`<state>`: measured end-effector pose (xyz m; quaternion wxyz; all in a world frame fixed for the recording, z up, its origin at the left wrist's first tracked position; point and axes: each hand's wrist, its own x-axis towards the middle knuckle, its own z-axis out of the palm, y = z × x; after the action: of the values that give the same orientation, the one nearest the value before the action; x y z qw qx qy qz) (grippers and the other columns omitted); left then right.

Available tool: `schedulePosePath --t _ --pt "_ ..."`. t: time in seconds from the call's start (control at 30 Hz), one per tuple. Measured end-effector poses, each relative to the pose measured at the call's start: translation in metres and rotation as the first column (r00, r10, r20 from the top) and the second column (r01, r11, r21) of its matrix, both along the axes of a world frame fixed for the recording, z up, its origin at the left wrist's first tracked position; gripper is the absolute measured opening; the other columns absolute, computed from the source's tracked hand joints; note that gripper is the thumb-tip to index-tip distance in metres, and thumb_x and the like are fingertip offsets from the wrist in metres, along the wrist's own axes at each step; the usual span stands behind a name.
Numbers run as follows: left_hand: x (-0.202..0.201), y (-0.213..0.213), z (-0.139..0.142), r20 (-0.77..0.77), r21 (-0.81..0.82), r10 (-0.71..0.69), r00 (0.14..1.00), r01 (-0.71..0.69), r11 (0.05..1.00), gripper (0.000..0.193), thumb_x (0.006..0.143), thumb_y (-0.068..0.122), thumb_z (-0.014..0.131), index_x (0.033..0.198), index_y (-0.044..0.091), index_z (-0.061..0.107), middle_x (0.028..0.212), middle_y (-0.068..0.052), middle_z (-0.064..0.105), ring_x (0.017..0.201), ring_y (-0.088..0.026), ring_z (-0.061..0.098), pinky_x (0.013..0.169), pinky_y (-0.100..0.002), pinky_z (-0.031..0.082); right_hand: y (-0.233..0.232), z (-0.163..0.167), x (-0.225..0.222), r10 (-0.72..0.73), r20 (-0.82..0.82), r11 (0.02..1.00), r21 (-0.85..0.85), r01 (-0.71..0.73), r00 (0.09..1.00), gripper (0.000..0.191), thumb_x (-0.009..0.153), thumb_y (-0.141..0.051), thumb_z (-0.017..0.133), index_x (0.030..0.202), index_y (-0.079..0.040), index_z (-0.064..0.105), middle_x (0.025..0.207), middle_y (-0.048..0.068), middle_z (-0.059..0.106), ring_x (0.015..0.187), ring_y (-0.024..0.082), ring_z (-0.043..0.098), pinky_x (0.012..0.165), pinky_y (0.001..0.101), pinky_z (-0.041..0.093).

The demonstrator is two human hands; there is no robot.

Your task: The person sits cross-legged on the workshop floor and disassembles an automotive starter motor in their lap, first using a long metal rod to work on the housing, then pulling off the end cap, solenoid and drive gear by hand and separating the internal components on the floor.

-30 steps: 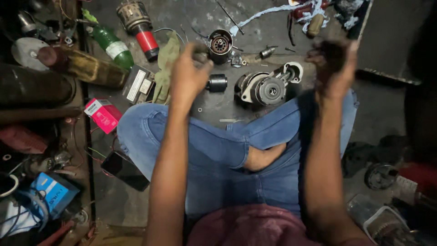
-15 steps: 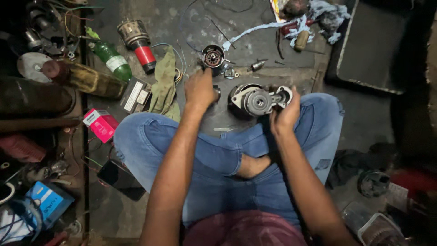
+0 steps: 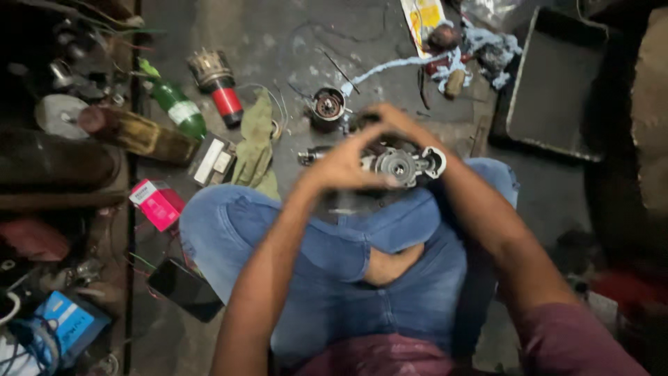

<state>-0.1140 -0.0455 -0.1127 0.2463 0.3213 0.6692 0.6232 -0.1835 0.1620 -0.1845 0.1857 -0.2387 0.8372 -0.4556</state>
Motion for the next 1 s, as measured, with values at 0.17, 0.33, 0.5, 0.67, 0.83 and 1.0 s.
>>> schedulePosePath --t 0.17,0.33,0.5,0.67,0.83,1.0 --pt "0.031 0.02 0.015 -0.348 0.038 0.171 0.922 -0.168 0.985 0.084 0.064 0.039 0.098 0.133 0.01 0.059 0.131 -0.015 0.065 0.128 -0.034 0.061 0.112 -0.045 0.044 -0.02 -0.005 -0.008 0.006 0.003 0.992 0.128 -0.006 1.0 0.051 0.071 -0.018 0.088 0.116 -0.003 0.07 0.092 0.017 0.074 0.081 0.024 0.067 0.075 0.0401 0.056" --pt "0.027 0.028 0.0 -0.361 -0.054 0.138 0.922 -0.168 0.984 0.084 0.063 0.039 0.096 0.132 0.01 0.058 0.131 -0.014 0.066 0.125 -0.036 0.061 0.107 -0.046 0.048 -0.015 -0.014 -0.001 -0.028 -0.181 0.996 0.078 0.043 0.983 0.044 0.076 -0.017 0.088 0.114 -0.002 0.071 0.095 0.014 0.072 0.081 0.021 0.068 0.075 0.0371 0.054" --pt "0.028 0.026 0.0 -0.348 -0.046 0.15 0.925 -0.177 0.983 0.081 0.064 0.033 0.096 0.132 0.009 0.058 0.13 -0.013 0.065 0.122 -0.035 0.063 0.104 -0.045 0.049 0.008 -0.007 0.014 -0.307 -0.268 0.95 -0.145 0.277 0.913 0.038 0.081 -0.018 0.09 0.108 -0.001 0.07 0.094 0.013 0.068 0.082 0.021 0.065 0.072 0.0354 0.055" --pt "0.026 0.025 0.007 -0.254 -0.035 0.141 0.957 -0.155 0.987 0.073 0.064 0.026 0.094 0.127 0.011 0.061 0.125 -0.011 0.069 0.119 -0.031 0.067 0.101 -0.042 0.053 0.044 0.032 0.04 -0.604 0.262 0.657 -0.371 0.656 0.753 0.042 0.094 -0.017 0.086 0.124 -0.001 0.063 0.09 0.01 0.061 0.076 0.016 0.058 0.069 0.0344 0.05" --pt "0.025 0.028 0.006 -0.254 -0.051 0.126 0.959 -0.144 0.988 0.072 0.063 0.027 0.094 0.126 0.011 0.062 0.123 -0.012 0.07 0.118 -0.031 0.068 0.1 -0.041 0.054 0.057 0.08 0.102 -0.458 0.525 0.255 -0.696 0.671 0.718 0.056 0.101 -0.02 0.069 0.151 -0.007 0.049 0.101 0.014 0.068 0.078 0.021 0.067 0.07 0.0358 0.055" --pt "0.025 0.03 -0.001 -0.269 -0.113 0.148 0.952 -0.183 0.977 0.075 0.061 0.028 0.094 0.127 0.011 0.061 0.123 -0.013 0.07 0.117 -0.033 0.067 0.098 -0.041 0.053 0.059 0.104 0.158 -0.386 0.58 0.071 -0.756 0.651 0.717 0.058 0.097 -0.009 0.071 0.149 -0.007 0.046 0.122 0.015 0.067 0.1 0.023 0.068 0.091 0.0377 0.056"
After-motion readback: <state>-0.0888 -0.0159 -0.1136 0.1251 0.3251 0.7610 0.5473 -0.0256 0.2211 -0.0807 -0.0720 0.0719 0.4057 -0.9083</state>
